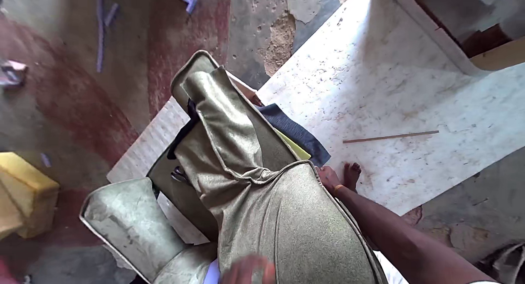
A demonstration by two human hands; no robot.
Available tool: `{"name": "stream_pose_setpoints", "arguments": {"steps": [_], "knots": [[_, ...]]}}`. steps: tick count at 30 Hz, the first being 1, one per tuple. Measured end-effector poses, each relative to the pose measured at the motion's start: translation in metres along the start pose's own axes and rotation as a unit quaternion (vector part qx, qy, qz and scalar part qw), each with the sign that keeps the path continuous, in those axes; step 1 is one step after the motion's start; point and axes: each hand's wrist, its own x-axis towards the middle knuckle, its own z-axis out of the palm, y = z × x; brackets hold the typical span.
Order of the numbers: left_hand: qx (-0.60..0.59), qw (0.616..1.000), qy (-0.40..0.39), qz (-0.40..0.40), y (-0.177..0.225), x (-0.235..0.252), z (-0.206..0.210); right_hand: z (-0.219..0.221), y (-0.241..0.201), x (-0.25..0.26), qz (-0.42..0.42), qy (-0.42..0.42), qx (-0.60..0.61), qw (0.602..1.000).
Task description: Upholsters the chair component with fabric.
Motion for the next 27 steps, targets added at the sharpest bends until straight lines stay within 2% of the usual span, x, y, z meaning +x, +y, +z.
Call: {"name": "stream_pose_setpoints", "arguments": {"steps": [1,3,4,6,8,10,13,16,18,20,23,25,27], "knots": [[0.017,1.000,-0.012,0.023,0.003,0.057,0.010,0.000,0.001,0.001,-0.001,-0.001,0.001,1.000],[0.064,0.995,-0.051,0.059,0.011,0.155,0.055,0.000,0.003,0.002,-0.001,-0.006,0.004,1.000],[0.099,0.989,-0.085,0.068,0.017,0.189,0.078,0.002,0.004,0.001,0.003,-0.007,0.010,1.000],[0.157,0.978,-0.121,0.065,0.027,0.228,0.107,0.004,0.005,0.001,0.006,-0.001,0.022,1.000],[0.189,0.966,-0.177,0.021,0.032,0.239,0.110,0.000,0.002,0.004,0.006,-0.008,0.014,1.000],[0.194,0.952,-0.234,-0.040,0.026,0.230,0.107,0.000,-0.002,0.001,0.003,-0.025,0.003,1.000],[0.215,0.941,-0.251,-0.075,0.023,0.233,0.107,-0.003,-0.006,0.001,-0.007,-0.022,-0.014,1.000],[0.242,0.924,-0.276,-0.105,0.040,0.243,0.112,-0.008,0.013,0.002,0.008,-0.035,-0.025,0.999],[0.246,0.924,-0.266,-0.122,0.048,0.245,0.116,-0.008,0.015,0.000,0.018,-0.054,-0.033,0.998],[0.244,0.938,-0.218,-0.113,0.048,0.241,0.120,-0.007,0.011,0.004,0.024,-0.071,-0.039,0.996],[0.247,0.963,-0.103,-0.020,0.044,0.234,0.128,-0.005,0.010,0.005,0.037,-0.078,-0.034,0.996],[0.293,0.945,-0.143,-0.010,0.060,0.237,0.124,-0.006,0.008,0.005,0.041,-0.080,-0.023,0.996],[0.302,0.930,-0.202,-0.062,0.085,0.235,0.119,-0.005,0.008,0.004,0.042,-0.079,-0.013,0.996]]}}
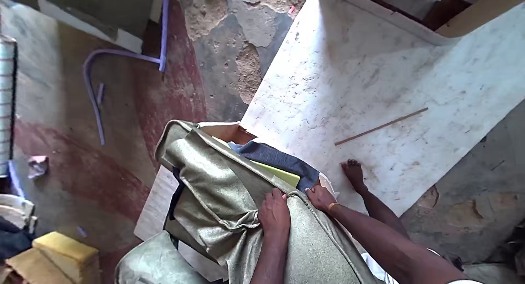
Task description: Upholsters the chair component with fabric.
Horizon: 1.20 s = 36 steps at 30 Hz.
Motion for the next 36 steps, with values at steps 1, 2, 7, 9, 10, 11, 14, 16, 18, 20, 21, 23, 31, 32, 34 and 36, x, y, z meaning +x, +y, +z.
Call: {"name": "stream_pose_setpoints", "arguments": {"steps": [1,2,7,9,10,11,14,16,18,20,21,23,31,32,34,36], "knots": [[-0.020,1.000,-0.020,-0.013,0.011,-0.007,-0.005,-0.001,-0.001,0.000,0.001,0.002,0.006,1.000],[-0.036,0.999,-0.026,-0.018,0.024,-0.017,-0.006,-0.002,-0.003,-0.001,0.003,0.003,0.013,1.000],[-0.022,0.997,0.027,-0.074,0.056,-0.026,0.032,0.000,0.000,-0.002,-0.007,0.002,0.048,0.999],[0.017,0.995,-0.008,-0.099,0.058,-0.016,0.033,0.004,0.001,0.000,-0.015,0.008,0.054,0.998],[0.035,0.994,-0.026,-0.105,0.059,-0.010,0.032,0.004,0.001,0.001,-0.015,0.008,0.058,0.998],[0.050,0.992,-0.044,-0.111,0.061,-0.006,0.031,0.005,0.002,0.001,-0.016,0.005,0.064,0.998],[0.085,0.986,-0.070,-0.124,0.068,0.003,0.032,0.007,0.005,0.005,-0.021,-0.008,0.081,0.996],[0.085,0.985,-0.076,-0.127,0.071,0.008,0.028,0.005,0.004,0.010,-0.027,-0.020,0.091,0.995],[0.070,0.988,-0.062,-0.126,0.072,0.010,0.030,0.005,0.007,0.015,-0.044,-0.023,0.097,0.994],[0.059,0.987,-0.069,-0.134,0.076,0.011,0.028,0.003,0.012,0.019,-0.073,-0.025,0.099,0.992],[0.057,0.985,-0.078,-0.140,0.078,0.012,0.026,0.002,0.015,0.021,-0.091,-0.029,0.110,0.989],[0.049,0.981,-0.093,-0.161,0.081,0.013,0.025,0.001,0.018,0.023,-0.103,-0.043,0.133,0.985],[0.119,0.971,-0.045,-0.203,0.090,0.031,0.042,-0.002,0.028,0.020,-0.076,0.046,0.200,0.976],[0.122,0.970,-0.049,-0.204,0.089,0.032,0.043,-0.011,0.029,-0.005,-0.098,0.072,0.185,0.975],[0.127,0.969,-0.059,-0.204,0.088,0.033,0.043,-0.037,0.037,-0.082,-0.199,0.119,0.184,0.955],[0.124,0.969,-0.062,-0.203,0.088,0.034,0.043,-0.060,0.052,-0.192,-0.288,0.100,0.211,0.929]]}}
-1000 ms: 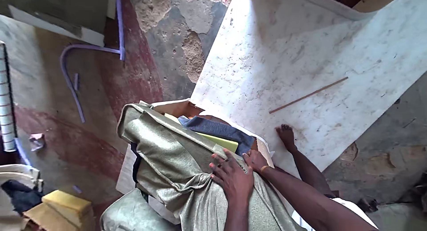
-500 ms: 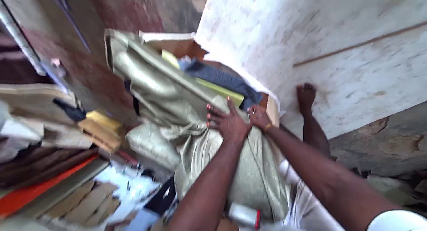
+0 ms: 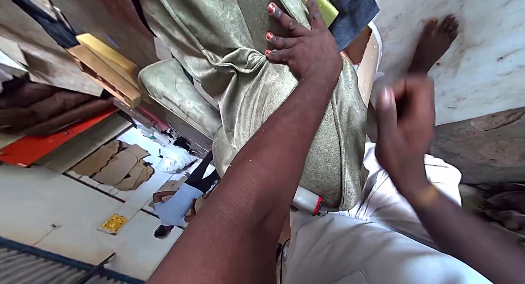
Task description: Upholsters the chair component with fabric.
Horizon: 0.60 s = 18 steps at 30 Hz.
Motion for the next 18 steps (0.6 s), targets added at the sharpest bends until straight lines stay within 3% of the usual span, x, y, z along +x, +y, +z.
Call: {"name": "stream_pose_setpoints", "arguments": {"steps": [2,3,4,5,6,7,9,13,18], "knots": [[0.003,1.000,0.005,0.003,0.001,0.002,0.001,-0.012,-0.040,-0.099,0.055,-0.162,0.120,0.978],[0.004,1.000,0.008,0.002,0.002,0.002,0.002,-0.010,-0.047,-0.133,0.146,-0.303,0.187,0.923],[0.001,1.000,0.011,-0.001,0.002,0.002,0.002,-0.003,-0.047,-0.149,0.259,-0.437,0.224,0.832],[0.003,1.000,0.014,-0.002,0.002,0.003,0.002,0.009,-0.042,-0.154,0.359,-0.515,0.244,0.739],[0.006,1.000,0.015,-0.001,0.002,0.003,0.002,0.024,-0.035,-0.154,0.435,-0.529,0.256,0.682],[0.011,1.000,0.013,-0.002,0.003,0.003,0.003,0.038,-0.030,-0.153,0.486,-0.514,0.262,0.657],[0.007,1.000,0.021,-0.007,0.003,0.003,0.005,0.063,-0.033,-0.158,0.542,-0.454,0.263,0.656],[-0.053,0.998,0.037,0.019,-0.003,-0.002,0.003,0.082,-0.040,-0.172,0.562,-0.305,0.241,0.730],[-0.047,0.998,0.026,0.023,-0.004,-0.005,0.000,0.074,-0.042,-0.170,0.510,-0.300,0.206,0.779]]}}
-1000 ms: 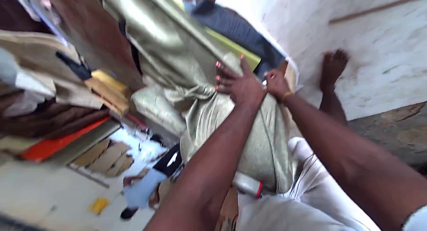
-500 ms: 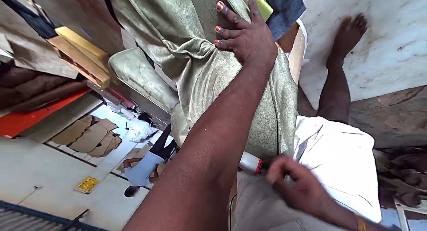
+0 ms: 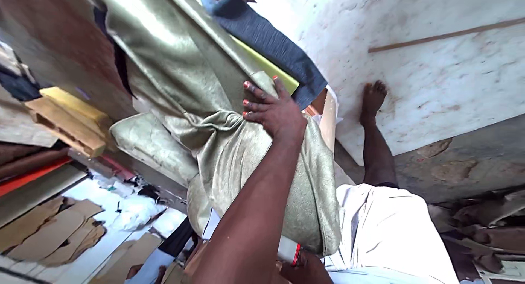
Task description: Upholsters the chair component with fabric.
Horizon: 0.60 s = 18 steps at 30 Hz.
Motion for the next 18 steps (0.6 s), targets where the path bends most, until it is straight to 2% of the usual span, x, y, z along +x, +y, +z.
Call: {"name": "stream_pose_setpoints", "arguments": {"steps": [2,3,4,5,6,7,9,10,12,13,14,15,16,17,18], "knots": [[0.003,1.000,-0.004,-0.002,0.001,0.000,0.000,-0.005,-0.024,-0.023,-0.119,0.003,0.034,0.992],[0.008,1.000,-0.009,-0.002,0.001,0.000,0.000,-0.010,-0.065,-0.047,-0.127,0.009,0.034,0.991],[0.013,1.000,-0.014,-0.003,0.001,0.000,0.000,-0.012,-0.151,-0.078,0.073,0.030,-0.017,0.997],[0.021,1.000,-0.014,-0.004,0.001,0.001,0.000,-0.014,-0.187,-0.095,0.082,0.055,-0.046,0.994],[0.029,1.000,-0.012,-0.004,0.002,0.000,0.000,-0.017,-0.192,-0.102,0.011,0.079,-0.052,0.995],[0.034,0.999,-0.013,-0.004,0.002,-0.001,0.000,-0.020,-0.193,-0.105,-0.034,0.068,-0.040,0.996],[0.037,0.999,-0.016,-0.004,0.002,-0.002,-0.001,-0.019,-0.185,-0.104,-0.066,0.088,0.030,0.994],[0.039,0.999,-0.018,-0.004,0.002,-0.001,-0.002,-0.016,-0.186,-0.106,-0.043,0.113,0.076,0.990],[0.041,0.999,-0.024,-0.005,0.001,-0.002,-0.003,-0.013,-0.212,-0.113,0.118,0.092,0.165,0.975],[0.041,0.999,-0.023,-0.007,0.001,-0.002,-0.003,-0.010,-0.208,-0.105,0.171,0.083,0.215,0.958],[0.044,0.999,-0.024,-0.009,0.001,-0.002,-0.003,-0.005,-0.177,-0.088,0.163,0.062,0.277,0.945],[0.048,0.999,-0.024,-0.009,0.001,-0.002,-0.003,0.006,-0.109,-0.061,0.027,0.013,0.338,0.941],[0.046,0.999,-0.021,-0.009,0.001,-0.003,-0.003,0.016,-0.058,-0.034,-0.042,-0.025,0.397,0.917],[0.046,0.999,-0.019,-0.009,0.001,-0.003,-0.003,0.023,-0.034,-0.019,-0.048,-0.039,0.429,0.901],[0.046,0.999,-0.019,-0.009,0.001,-0.003,-0.003,0.026,-0.028,-0.013,-0.037,-0.032,0.439,0.897]]}}
